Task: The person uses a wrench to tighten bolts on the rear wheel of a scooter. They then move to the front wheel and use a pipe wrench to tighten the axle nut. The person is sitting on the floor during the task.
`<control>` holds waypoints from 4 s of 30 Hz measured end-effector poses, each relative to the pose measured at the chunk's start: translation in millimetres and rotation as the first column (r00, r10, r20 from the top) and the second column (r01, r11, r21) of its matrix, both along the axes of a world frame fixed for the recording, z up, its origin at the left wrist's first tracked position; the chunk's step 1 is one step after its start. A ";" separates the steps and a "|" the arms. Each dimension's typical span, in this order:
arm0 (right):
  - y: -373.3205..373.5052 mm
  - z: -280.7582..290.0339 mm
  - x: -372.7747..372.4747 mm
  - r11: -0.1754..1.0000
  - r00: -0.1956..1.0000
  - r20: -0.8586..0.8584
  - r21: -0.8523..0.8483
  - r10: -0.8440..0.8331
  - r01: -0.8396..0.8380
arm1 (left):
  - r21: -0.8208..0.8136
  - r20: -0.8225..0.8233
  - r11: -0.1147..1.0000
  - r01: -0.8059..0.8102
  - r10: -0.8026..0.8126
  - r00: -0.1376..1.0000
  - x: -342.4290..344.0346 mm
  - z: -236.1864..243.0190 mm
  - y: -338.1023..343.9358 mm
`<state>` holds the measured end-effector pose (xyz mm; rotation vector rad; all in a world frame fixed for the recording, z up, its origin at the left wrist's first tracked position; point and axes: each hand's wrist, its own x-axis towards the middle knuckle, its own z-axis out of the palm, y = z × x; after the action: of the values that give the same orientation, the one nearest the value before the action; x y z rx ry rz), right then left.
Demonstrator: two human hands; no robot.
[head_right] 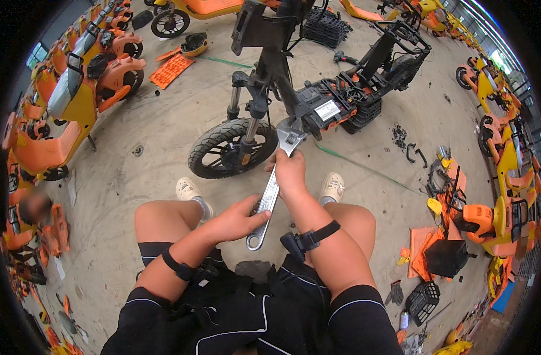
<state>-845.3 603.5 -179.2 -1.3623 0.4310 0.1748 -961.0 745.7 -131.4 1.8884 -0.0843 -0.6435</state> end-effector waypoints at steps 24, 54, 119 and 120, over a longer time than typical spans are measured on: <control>17.1 -23.7 34.1 0.958 0.973 -0.225 0.263 -0.056 0.116 | 0.505 0.160 0.861 -0.065 -0.020 0.987 10.6 -52.3 11.0; -2.8 -42.1 45.8 0.979 0.947 -0.314 0.205 0.060 0.006 | 0.486 0.091 0.871 0.067 -0.127 0.988 61.2 -94.1 -10.2; -8.1 -47.8 43.5 0.979 0.981 -0.190 0.186 -0.044 0.080 | 0.334 0.147 0.942 0.019 -0.072 0.987 64.7 -95.0 -9.8; -15.0 -86.4 48.9 0.981 0.995 -0.090 0.186 -0.032 0.048 | 0.323 0.126 0.946 -0.039 -0.002 0.992 61.1 -119.2 -11.3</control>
<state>-796.5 588.5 -265.6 -1.1628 0.5015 0.2356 -899.9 734.3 -250.6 2.2464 -0.0423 -0.5497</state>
